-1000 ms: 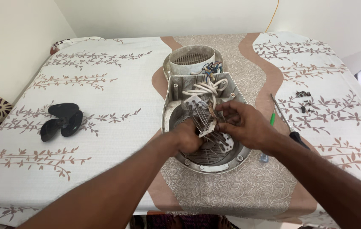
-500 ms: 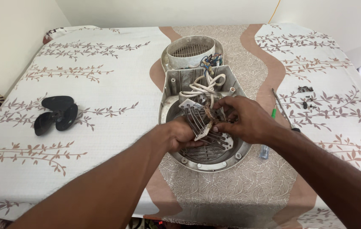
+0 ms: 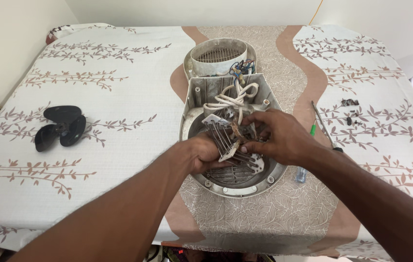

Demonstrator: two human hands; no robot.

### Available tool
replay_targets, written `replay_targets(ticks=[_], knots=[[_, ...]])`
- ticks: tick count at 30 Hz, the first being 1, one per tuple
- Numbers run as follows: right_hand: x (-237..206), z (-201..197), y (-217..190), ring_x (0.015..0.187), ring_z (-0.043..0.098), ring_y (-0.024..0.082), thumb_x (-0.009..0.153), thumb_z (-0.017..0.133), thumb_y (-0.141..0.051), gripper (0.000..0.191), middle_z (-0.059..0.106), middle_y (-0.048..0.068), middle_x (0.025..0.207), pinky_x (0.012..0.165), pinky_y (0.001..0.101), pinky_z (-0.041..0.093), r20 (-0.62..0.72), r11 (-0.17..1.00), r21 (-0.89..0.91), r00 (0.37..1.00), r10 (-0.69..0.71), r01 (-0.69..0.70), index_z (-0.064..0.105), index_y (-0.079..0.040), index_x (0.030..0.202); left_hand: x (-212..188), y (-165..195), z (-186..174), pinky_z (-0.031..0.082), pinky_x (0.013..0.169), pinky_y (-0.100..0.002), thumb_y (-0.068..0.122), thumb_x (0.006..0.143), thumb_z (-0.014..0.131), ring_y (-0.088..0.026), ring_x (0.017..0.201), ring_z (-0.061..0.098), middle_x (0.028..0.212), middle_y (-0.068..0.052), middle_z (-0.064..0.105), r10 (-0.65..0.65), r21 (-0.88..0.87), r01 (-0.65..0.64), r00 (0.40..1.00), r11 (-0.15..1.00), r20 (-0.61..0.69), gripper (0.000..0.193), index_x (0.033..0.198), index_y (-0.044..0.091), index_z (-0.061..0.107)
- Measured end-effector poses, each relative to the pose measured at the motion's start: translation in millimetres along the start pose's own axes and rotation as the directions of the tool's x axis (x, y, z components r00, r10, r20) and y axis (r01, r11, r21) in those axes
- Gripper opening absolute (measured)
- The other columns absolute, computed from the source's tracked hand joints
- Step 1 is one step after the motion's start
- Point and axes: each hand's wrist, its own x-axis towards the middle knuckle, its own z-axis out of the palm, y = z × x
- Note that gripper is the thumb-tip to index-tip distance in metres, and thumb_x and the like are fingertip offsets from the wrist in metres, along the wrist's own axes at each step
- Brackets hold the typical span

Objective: The person works on the internal wiring and motor of a disassembled electric fan placed on a table. They connect wires, adjust components, and use a screwdriver to tighten parts inside the fan housing. The fan blades and front grille are set aside during the work.

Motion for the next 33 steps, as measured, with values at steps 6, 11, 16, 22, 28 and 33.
replay_targets(ticks=[6,11,16,22,28,33], knots=[[3,-3,-7,0.096,0.072,0.03,0.067,0.093,-0.038,0.063,0.069,0.016,0.108,0.088,0.0428,0.056,0.028,0.996,-0.091,1.0,0.001,0.001,0.074,-0.017,0.123,22,-15,-19,0.065,0.078,-0.025,0.013,0.095,0.069,-0.018,0.093,0.075,0.108,-0.011,0.075,-0.017,-0.237,0.046,0.992,0.97,0.123,0.023,0.116,0.004,0.067],[4,-4,-12,0.096,0.071,0.03,0.062,0.093,-0.037,0.066,0.072,0.015,0.102,0.088,0.0436,0.055,0.022,0.993,-0.109,0.999,-0.039,0.041,0.076,-0.017,0.122,23,-21,-28,0.065,0.083,-0.035,0.028,0.105,0.051,-0.023,0.094,0.076,0.106,-0.013,0.076,0.024,-0.491,0.065,0.985,0.869,0.173,0.033,0.119,0.003,0.068],[7,-3,-12,0.104,0.066,0.031,0.061,0.096,-0.039,0.066,0.07,0.015,0.108,0.094,0.044,0.052,0.067,0.983,-0.182,0.998,-0.022,0.034,0.077,-0.021,0.122,-3,-8,-15,0.061,0.09,-0.046,0.057,0.103,0.033,-0.029,0.1,0.072,0.111,-0.017,0.072,-0.004,-0.631,0.05,0.997,0.774,0.073,0.065,0.121,0.005,0.068],[5,5,-14,0.107,0.064,0.029,0.058,0.095,-0.035,0.069,0.069,0.011,0.115,0.098,0.0439,0.051,0.07,0.984,-0.176,0.997,-0.019,0.031,0.077,-0.021,0.123,-28,12,0,0.055,0.094,-0.053,0.076,0.088,0.037,-0.032,0.102,0.07,0.116,-0.017,0.072,-0.034,-0.635,0.057,0.998,0.77,0.049,0.083,0.124,0.009,0.07],[6,5,-18,0.105,0.066,0.03,0.057,0.096,-0.035,0.067,0.069,0.013,0.113,0.097,0.0437,0.053,0.067,0.978,-0.206,0.998,-0.021,0.034,0.077,-0.019,0.12,-26,13,5,0.055,0.097,-0.053,0.076,0.085,0.054,-0.032,0.105,0.07,0.118,-0.016,0.075,-0.02,-0.632,0.043,0.999,0.773,0.044,0.076,0.121,0.012,0.073],[8,5,-19,0.104,0.067,0.031,0.056,0.097,-0.035,0.068,0.069,0.013,0.112,0.095,0.0436,0.054,0.068,0.974,-0.223,0.997,-0.023,0.038,0.078,-0.02,0.12,-20,11,7,0.054,0.095,-0.055,0.08,0.083,0.053,-0.033,0.1,0.07,0.114,-0.017,0.075,-0.051,-0.663,0.05,0.999,0.747,0.018,0.079,0.116,0.01,0.074]])
